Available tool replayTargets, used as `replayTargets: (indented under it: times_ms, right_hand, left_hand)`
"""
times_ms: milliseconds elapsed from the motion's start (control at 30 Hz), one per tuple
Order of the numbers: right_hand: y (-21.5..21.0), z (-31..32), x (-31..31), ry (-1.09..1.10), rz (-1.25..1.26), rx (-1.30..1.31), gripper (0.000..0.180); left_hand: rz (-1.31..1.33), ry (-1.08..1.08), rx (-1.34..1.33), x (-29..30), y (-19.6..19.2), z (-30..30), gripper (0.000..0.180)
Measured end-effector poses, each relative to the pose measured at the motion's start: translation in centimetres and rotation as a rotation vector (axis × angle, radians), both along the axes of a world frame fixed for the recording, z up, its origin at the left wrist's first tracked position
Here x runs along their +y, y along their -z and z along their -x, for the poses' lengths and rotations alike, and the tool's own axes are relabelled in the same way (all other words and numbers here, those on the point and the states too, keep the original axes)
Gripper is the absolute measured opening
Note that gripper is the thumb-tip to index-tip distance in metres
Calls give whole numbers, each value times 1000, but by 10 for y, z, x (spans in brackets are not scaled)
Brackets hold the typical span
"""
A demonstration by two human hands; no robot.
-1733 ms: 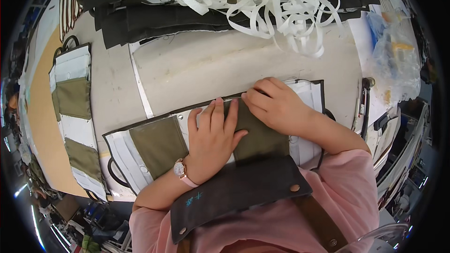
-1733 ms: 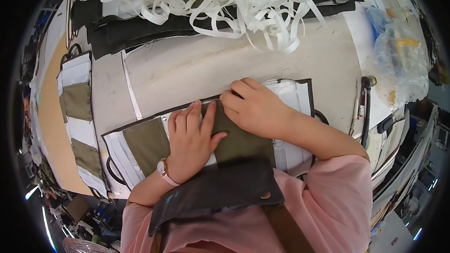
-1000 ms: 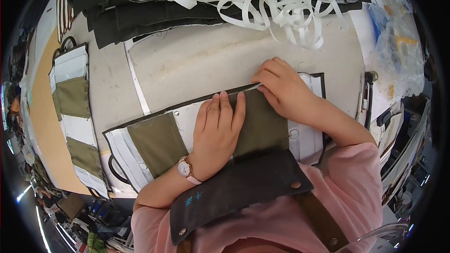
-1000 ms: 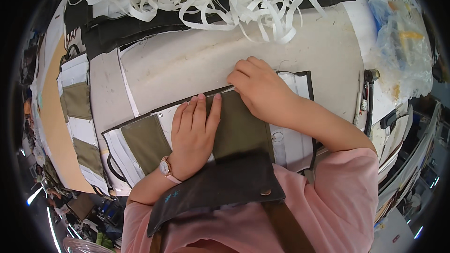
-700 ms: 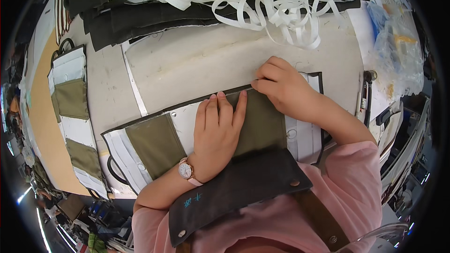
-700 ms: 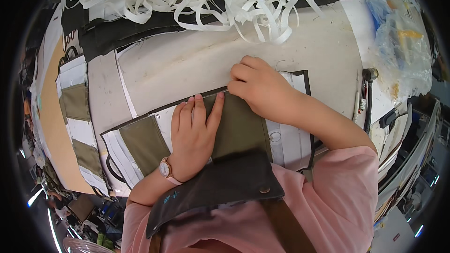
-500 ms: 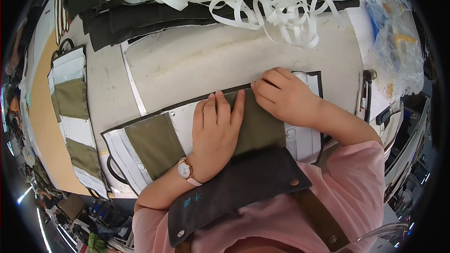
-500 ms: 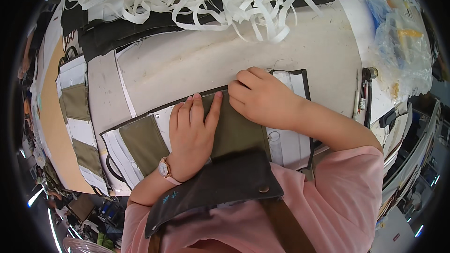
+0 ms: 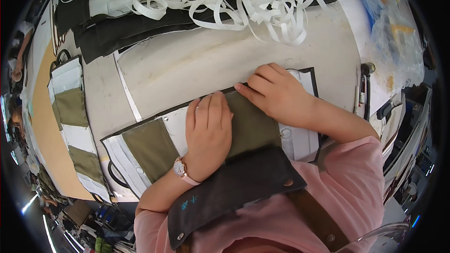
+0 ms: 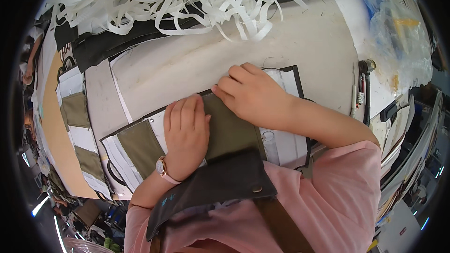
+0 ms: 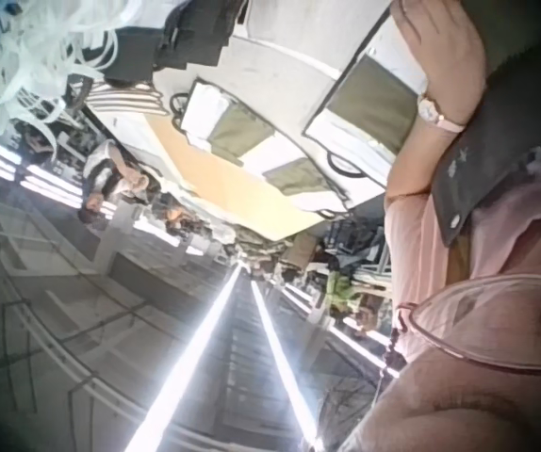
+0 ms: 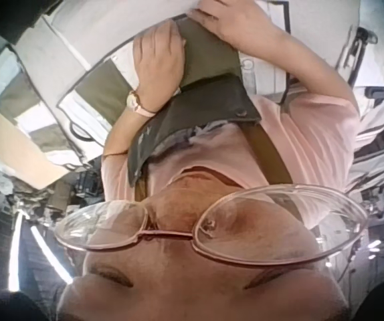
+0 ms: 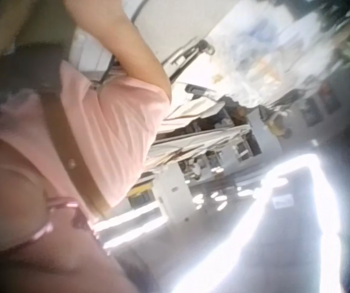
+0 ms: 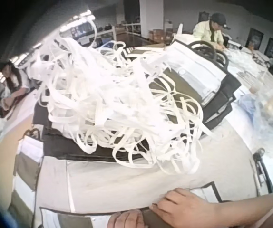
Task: The person assembles a green fabric bag by hand, attaching white elastic straps to the edges of the bag panels. They use a hammer to secure metal fasteners into the fabric. The person handles multiple bag components and a pile of white straps on a workbench in a factory setting.
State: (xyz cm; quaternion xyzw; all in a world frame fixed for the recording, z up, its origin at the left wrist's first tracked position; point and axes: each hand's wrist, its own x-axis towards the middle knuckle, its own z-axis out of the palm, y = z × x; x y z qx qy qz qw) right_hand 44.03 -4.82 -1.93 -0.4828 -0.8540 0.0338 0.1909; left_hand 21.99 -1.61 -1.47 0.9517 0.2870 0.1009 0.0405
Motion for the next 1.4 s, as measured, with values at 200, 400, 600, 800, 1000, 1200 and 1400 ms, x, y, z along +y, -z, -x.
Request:
replayTargets:
  times_ms: [200, 400, 600, 800, 1000, 1200, 1400]
  right_hand:
    - [-3, -18, 3, 235, 264, 311, 18]
    - [-3, -29, 7, 165, 359, 391, 17]
    - [-3, -18, 7, 175, 250, 227, 19]
    - [4, -15, 13, 159, 237, 235, 19]
    - [2, -35, 4, -48, 141, 182, 25]
    - [-4, -31, -5, -115, 23, -70, 20]
    - [-8, -31, -7, -85, 97, -53, 38]
  left_hand:
    - [115, 117, -111, 0, 6, -10, 53]
    - [68, 100, -71, 1, 1, -24, 56]
    - [48, 84, -94, 1, 4, -26, 56]
    - [14, 88, -69, 2, 3, -29, 54]
    - [4, 101, -87, 1, 7, -26, 56]
    - [54, 88, -80, 1, 7, -21, 60]
    - [100, 62, -83, 2, 5, -10, 61]
